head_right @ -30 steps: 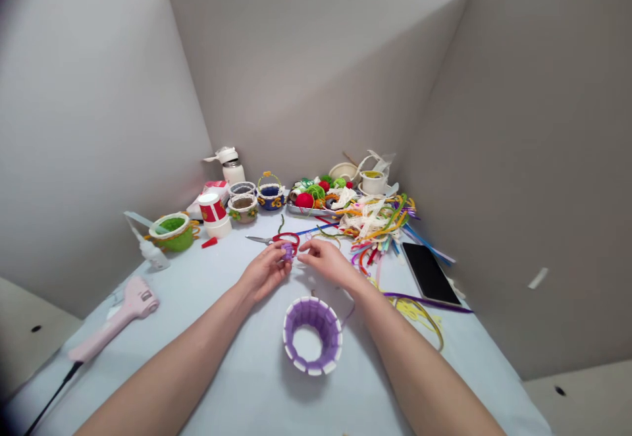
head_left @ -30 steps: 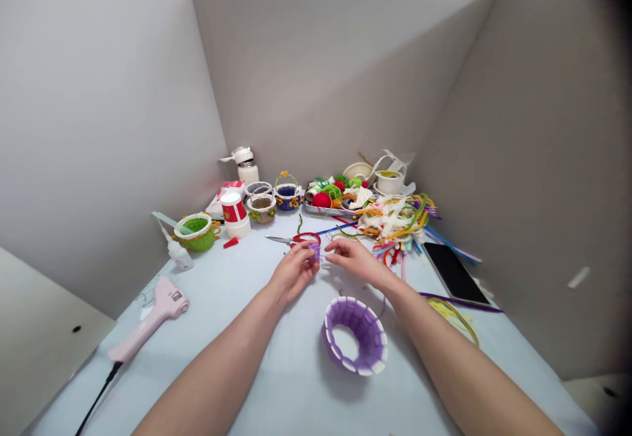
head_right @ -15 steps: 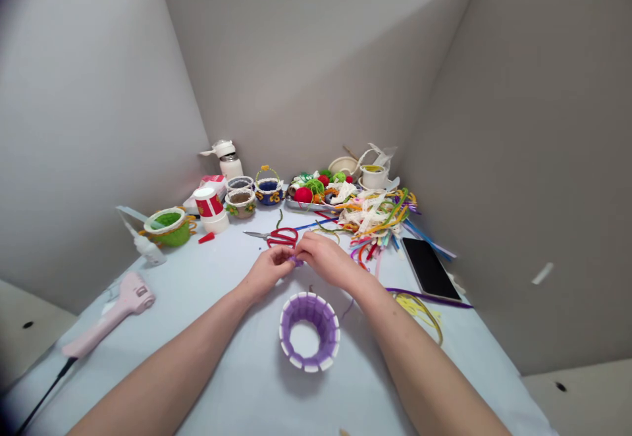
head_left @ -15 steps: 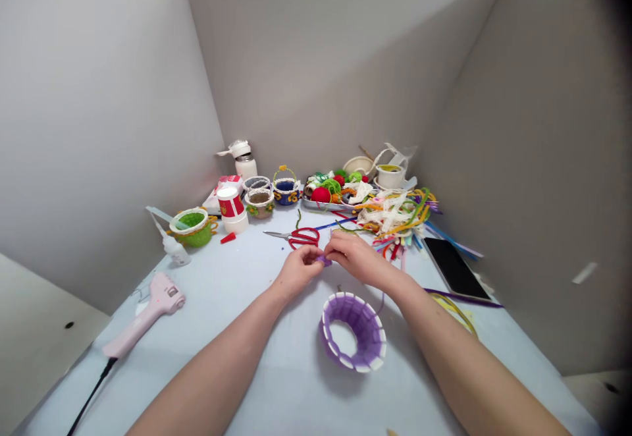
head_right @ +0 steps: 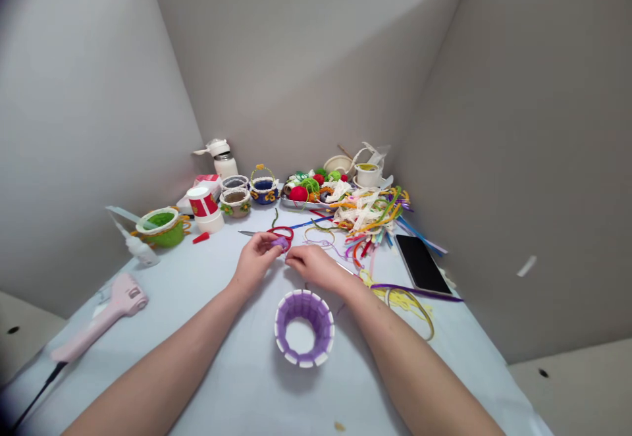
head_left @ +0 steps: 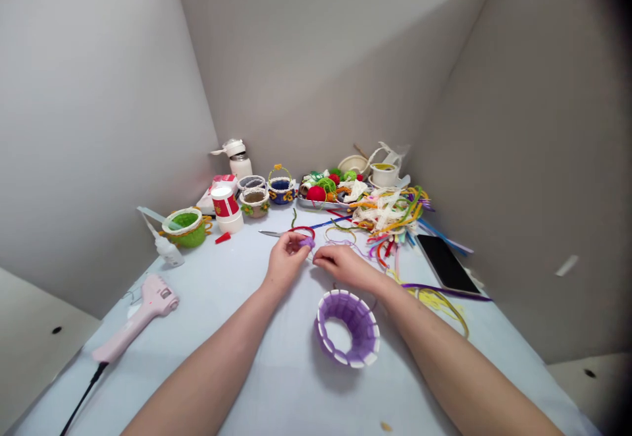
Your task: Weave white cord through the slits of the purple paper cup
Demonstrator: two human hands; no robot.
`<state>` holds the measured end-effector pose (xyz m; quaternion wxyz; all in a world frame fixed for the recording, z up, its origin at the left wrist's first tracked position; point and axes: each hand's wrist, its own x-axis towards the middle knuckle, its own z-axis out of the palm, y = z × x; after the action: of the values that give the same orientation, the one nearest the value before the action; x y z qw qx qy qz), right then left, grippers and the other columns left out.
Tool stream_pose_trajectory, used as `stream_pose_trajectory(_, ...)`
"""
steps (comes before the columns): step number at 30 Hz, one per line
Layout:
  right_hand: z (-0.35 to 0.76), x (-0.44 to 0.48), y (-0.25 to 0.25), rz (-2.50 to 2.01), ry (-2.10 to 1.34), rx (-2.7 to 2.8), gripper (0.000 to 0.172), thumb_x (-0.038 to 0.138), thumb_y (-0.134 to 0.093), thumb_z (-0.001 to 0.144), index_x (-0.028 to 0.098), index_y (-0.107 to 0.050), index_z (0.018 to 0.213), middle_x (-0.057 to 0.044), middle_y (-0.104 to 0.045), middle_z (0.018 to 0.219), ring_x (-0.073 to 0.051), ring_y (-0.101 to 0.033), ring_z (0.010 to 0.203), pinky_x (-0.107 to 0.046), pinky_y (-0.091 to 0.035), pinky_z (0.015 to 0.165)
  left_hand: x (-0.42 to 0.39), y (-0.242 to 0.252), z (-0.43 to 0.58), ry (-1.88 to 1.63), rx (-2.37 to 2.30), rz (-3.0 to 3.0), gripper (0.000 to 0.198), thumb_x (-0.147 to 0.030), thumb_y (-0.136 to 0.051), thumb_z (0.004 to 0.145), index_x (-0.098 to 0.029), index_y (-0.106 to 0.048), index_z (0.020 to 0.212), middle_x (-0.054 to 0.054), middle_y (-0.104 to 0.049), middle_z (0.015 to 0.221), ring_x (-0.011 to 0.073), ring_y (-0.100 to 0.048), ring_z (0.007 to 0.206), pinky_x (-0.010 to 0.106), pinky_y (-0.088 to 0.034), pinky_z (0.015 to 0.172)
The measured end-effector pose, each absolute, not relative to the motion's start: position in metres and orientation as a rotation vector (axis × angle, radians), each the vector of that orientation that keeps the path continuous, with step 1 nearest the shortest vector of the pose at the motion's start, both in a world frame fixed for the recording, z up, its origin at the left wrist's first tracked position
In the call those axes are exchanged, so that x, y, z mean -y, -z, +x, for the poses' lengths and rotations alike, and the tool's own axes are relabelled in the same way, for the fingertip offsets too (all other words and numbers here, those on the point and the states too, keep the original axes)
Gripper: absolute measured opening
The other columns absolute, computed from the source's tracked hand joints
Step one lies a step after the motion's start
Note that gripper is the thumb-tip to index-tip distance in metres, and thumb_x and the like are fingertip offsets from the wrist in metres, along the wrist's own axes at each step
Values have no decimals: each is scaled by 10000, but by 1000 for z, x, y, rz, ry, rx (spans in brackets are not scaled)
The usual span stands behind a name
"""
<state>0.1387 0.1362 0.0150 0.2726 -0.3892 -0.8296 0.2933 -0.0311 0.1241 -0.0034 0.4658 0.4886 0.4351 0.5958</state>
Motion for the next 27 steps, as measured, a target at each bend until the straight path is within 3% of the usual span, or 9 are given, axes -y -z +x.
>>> stream_pose_trajectory(6,143,-137,-28,-1088,-628,2102,194,250,-487,917,163,-608,794,-22,-624,790,-132,-535,742,-235,-381,691,-118,-1,-29,-1150,-873,1199,244,-207,-760,638,-156,-645,847,21,-671,815,138,-607,745,275,-469,730)
stream_pose_trajectory(11,141,-135,-24,-1024,-727,2294,146,214,-534,883,176,-620,772,16,-599,694,-116,-520,664,-221,-357,640,-123,-2,-34,-1393,-940,1030,262,-223,-787,628,-165,-616,818,2,-666,829,126,-603,771,267,-461,757)
stream_pose_trajectory(16,141,-136,-26,-1052,-610,2114,211,254,-477,934,163,-597,787,-16,-600,769,-130,-526,736,-234,-374,691,-122,-4,-36,-1148,-809,1077,272,-201,-803,601,-155,-631,806,5,-662,799,118,-587,739,247,-440,713)
stream_pose_trajectory(22,137,-132,-22,-950,-692,2298,150,231,-557,888,177,-625,766,7,-607,705,-118,-519,667,-221,-357,644,-123,-3,-36,-1369,-977,1086,255,-207,-803,595,-159,-635,782,10,-665,803,131,-591,778,269,-440,773)
stream_pose_trajectory(27,138,-135,-24,-1051,-620,2074,220,250,-479,932,164,-583,758,-9,-583,733,-127,-504,701,-232,-366,670,-120,-5,-39,-1071,-748,1019,253,-200,-795,616,-165,-639,812,4,-661,804,121,-594,744,264,-452,740)
